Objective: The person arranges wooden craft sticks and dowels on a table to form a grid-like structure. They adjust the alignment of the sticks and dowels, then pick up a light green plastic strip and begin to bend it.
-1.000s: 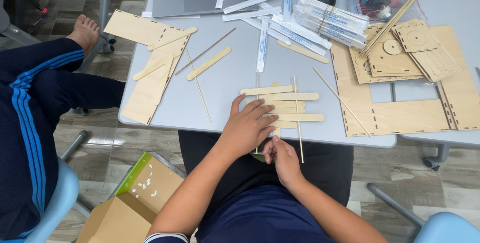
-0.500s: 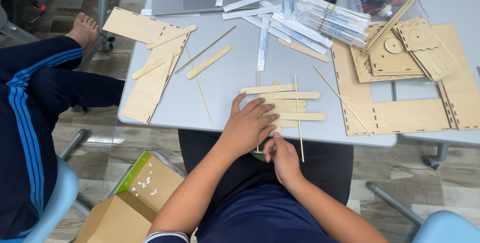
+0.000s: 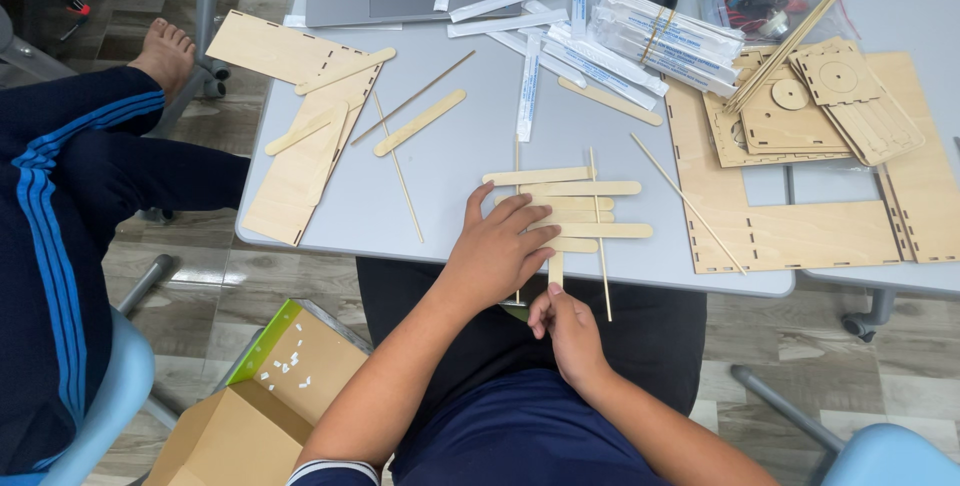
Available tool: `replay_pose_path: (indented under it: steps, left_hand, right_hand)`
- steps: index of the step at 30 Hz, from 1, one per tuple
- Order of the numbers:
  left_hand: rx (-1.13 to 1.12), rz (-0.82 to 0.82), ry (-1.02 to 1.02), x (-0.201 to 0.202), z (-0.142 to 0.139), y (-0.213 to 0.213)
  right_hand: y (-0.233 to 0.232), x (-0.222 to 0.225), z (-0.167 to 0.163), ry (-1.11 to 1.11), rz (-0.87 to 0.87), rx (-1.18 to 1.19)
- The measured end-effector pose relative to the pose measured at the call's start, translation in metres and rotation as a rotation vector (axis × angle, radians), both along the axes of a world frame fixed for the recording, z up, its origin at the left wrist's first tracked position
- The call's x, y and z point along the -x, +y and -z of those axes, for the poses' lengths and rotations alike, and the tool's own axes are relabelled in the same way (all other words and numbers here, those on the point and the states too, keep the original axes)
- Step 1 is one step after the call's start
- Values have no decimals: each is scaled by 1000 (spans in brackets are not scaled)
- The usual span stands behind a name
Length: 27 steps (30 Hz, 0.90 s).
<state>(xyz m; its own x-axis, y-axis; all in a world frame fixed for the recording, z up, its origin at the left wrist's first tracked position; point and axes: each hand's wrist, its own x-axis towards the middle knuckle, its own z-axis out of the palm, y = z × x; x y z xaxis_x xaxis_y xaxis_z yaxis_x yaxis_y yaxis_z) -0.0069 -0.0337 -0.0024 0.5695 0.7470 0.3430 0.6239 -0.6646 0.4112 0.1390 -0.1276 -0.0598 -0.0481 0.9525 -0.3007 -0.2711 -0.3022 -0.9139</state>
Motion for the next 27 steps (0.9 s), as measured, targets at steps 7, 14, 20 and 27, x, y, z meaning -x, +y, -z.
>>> replay_pose_path:
  steps: [7,14,20,27]
  left_hand:
    - [-13,4,7,0,1,0]
    - [-2,2,19,0,1,1]
    - [-2,4,4,-1,2,0]
    - [-7,-1,21,-2,3,-1]
  right_hand:
    - [-6,-8,5,-69,8,30]
    - [-11,-12,12,-130,-36,29]
    - [-40,-32,23,-108,-144,123]
    - [-74,-56,23,-135,-352,129]
